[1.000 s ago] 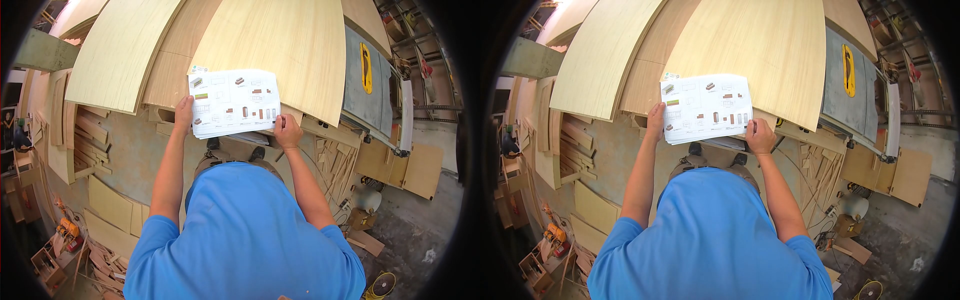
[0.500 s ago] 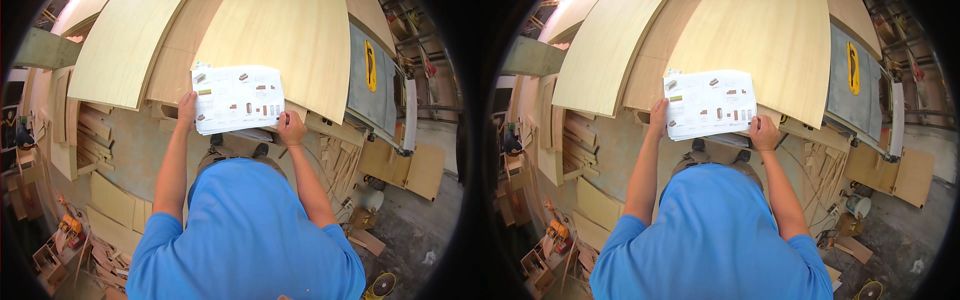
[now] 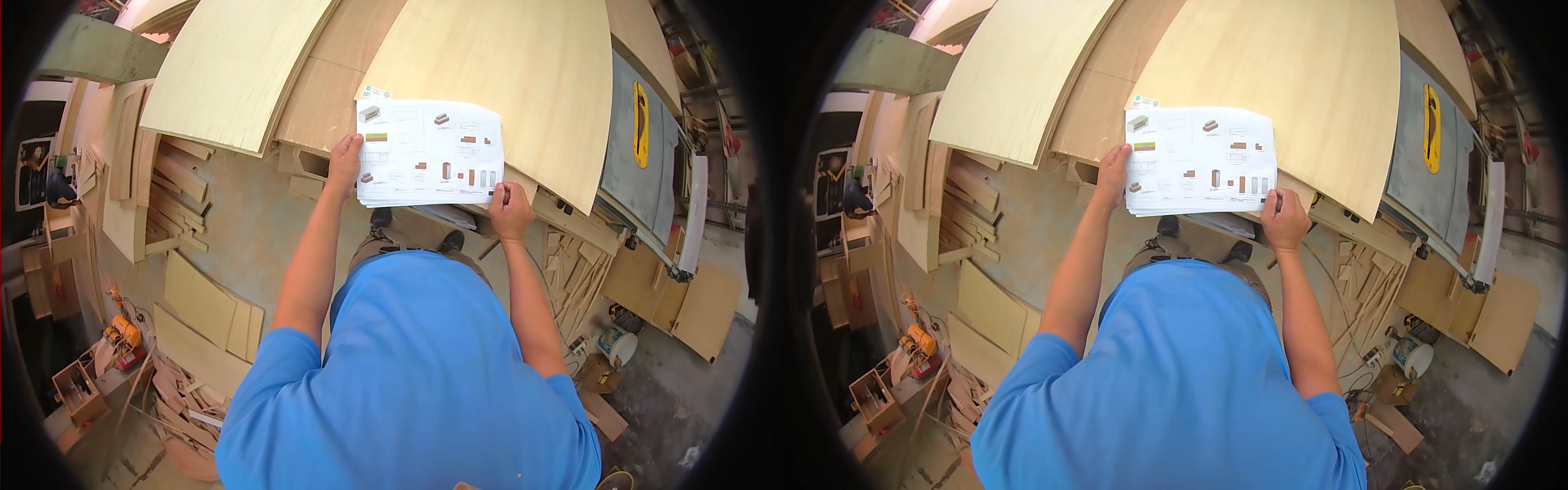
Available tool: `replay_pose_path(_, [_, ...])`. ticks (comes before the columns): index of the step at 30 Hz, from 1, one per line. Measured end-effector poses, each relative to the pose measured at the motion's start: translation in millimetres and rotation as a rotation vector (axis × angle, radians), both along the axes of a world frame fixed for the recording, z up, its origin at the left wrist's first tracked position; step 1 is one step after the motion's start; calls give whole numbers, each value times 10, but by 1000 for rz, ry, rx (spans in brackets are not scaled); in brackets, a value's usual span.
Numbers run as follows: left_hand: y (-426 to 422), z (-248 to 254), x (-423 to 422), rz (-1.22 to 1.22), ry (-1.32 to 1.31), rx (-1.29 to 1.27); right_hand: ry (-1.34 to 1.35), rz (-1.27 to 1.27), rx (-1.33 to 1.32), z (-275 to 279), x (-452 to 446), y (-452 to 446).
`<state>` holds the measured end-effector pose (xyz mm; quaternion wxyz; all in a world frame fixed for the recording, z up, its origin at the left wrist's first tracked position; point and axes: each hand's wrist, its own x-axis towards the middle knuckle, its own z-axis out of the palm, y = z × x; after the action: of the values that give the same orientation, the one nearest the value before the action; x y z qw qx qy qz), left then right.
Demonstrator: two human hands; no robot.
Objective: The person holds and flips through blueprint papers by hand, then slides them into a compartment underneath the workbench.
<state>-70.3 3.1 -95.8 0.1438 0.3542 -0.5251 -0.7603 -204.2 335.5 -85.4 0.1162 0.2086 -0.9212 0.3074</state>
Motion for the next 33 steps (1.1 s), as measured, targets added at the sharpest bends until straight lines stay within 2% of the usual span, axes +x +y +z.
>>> replay_pose_path(20, [-13, -42, -3, -7, -16, 27, 14, 17, 26, 23, -6, 5])
replay_pose_path(26, [-19, -101, -12, 4, 3, -41, 12, 21, 18, 43, -16, -8])
replay_pose_path(33, [9, 29, -13, -9, 17, 26, -17, 10, 23, 76, -13, 18])
